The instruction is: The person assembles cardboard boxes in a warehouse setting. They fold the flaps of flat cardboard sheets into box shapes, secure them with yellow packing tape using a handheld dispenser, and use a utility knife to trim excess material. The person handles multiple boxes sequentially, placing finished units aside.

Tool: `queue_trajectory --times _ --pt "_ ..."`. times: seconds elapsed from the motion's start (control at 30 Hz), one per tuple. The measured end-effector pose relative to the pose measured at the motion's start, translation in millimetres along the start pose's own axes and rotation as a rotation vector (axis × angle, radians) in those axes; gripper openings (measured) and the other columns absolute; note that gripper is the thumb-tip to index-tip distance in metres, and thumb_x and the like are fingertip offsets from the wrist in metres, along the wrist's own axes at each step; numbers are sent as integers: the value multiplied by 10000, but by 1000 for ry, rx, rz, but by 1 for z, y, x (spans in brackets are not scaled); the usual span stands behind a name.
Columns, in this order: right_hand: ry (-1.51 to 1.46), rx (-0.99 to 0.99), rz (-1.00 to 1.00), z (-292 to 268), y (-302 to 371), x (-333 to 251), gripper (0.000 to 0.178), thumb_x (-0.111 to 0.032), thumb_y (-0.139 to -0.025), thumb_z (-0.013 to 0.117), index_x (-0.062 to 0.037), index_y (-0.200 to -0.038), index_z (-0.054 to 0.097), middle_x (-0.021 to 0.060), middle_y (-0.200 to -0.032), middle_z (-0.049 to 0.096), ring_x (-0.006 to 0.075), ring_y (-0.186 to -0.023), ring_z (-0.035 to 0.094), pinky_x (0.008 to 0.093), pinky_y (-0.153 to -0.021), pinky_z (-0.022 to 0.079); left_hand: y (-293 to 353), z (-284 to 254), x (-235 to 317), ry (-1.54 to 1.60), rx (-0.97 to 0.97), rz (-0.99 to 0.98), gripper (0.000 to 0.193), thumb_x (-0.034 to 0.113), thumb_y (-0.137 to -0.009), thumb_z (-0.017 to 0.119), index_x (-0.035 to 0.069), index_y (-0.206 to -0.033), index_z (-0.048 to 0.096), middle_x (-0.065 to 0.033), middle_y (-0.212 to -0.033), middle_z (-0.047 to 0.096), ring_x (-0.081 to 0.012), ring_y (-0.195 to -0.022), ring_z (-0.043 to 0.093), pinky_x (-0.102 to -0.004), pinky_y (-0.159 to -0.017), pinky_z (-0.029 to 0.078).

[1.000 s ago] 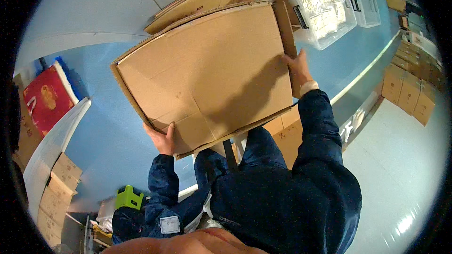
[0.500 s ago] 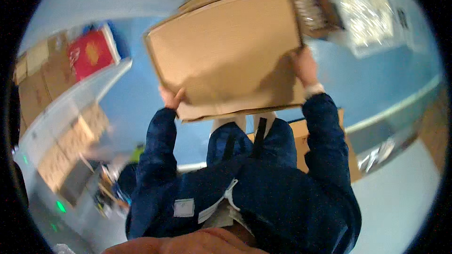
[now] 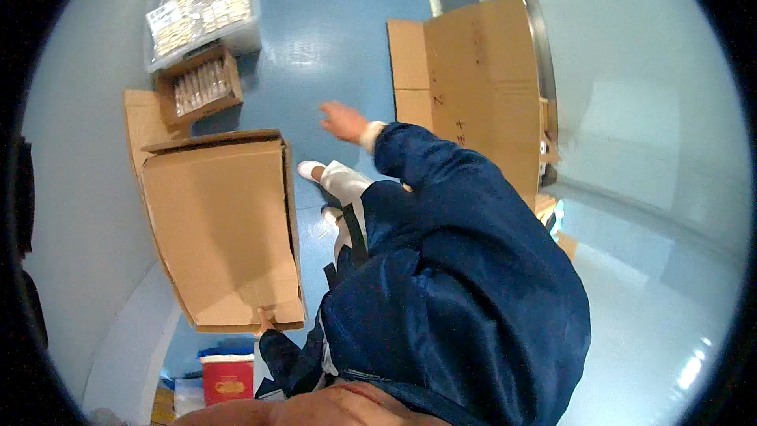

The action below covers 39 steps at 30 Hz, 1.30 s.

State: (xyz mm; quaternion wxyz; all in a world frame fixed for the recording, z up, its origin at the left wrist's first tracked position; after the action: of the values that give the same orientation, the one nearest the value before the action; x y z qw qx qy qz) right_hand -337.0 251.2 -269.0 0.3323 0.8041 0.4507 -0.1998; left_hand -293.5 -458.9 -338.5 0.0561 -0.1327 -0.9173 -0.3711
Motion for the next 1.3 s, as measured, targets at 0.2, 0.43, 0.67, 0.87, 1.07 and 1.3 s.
queue_trajectory --times 0.2,0.43,0.67,0.87,1.07,1.3 --pt "123 80 418 -4 249 216 298 -244 -862 544 3 -1006 631 227 -999 631 413 -950 591 478 -817 478 36 -5 10 -206 -231 73 1152 704 -562 745 139 -1391 178 -108 -1339 375 -301 -1169 427 -497 -1010 348" --pt "268 -232 767 144 565 324 205 -135 -794 536 -23 -777 707 218 -808 661 401 -776 645 470 -708 519 70 10 -5 -354 -291 116 1026 741 -579 684 152 -1301 255 -89 -1221 403 -286 -1082 439 -479 -941 355" --pt "-59 -55 1025 258 730 273 216 -156 -786 518 3 -720 647 245 -802 636 432 -753 613 497 -674 493 104 61 6 -553 -371 203 916 778 -596 623 165 -1211 331 -71 -1102 430 -271 -995 451 -460 -871 363" --pt "-144 -77 1090 267 809 255 206 -162 -793 530 1 -822 653 235 -857 649 431 -820 615 500 -732 494 128 116 15 -649 -407 281 840 810 -611 571 176 -1134 396 -55 -1000 454 -258 -920 461 -444 -812 370" --pt "-133 273 1346 241 887 352 308 -234 -822 542 -8 -1020 614 244 -996 638 422 -949 600 500 -840 473 137 143 1 -633 -353 325 786 841 -625 519 187 -1056 462 -39 -899 478 -245 -846 471 -428 -752 376" --pt "627 -402 1125 229 1008 589 393 -313 -900 518 -100 -1229 538 188 -1071 614 332 -972 584 518 -831 461 86 88 -65 -368 -234 191 756 878 -642 458 200 -966 538 -20 -780 506 -230 -758 483 -409 -682 384"
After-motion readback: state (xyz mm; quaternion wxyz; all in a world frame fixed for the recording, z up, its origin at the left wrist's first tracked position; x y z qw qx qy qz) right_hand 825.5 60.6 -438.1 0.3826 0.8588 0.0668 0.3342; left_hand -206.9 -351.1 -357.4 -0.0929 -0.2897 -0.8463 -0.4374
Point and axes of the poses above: each hand's wrist, its own y-axis away from the middle knuckle, its own z-axis out of the palm, x = y × z, the point moved 2 cm from there along -y, towards the middle knuckle
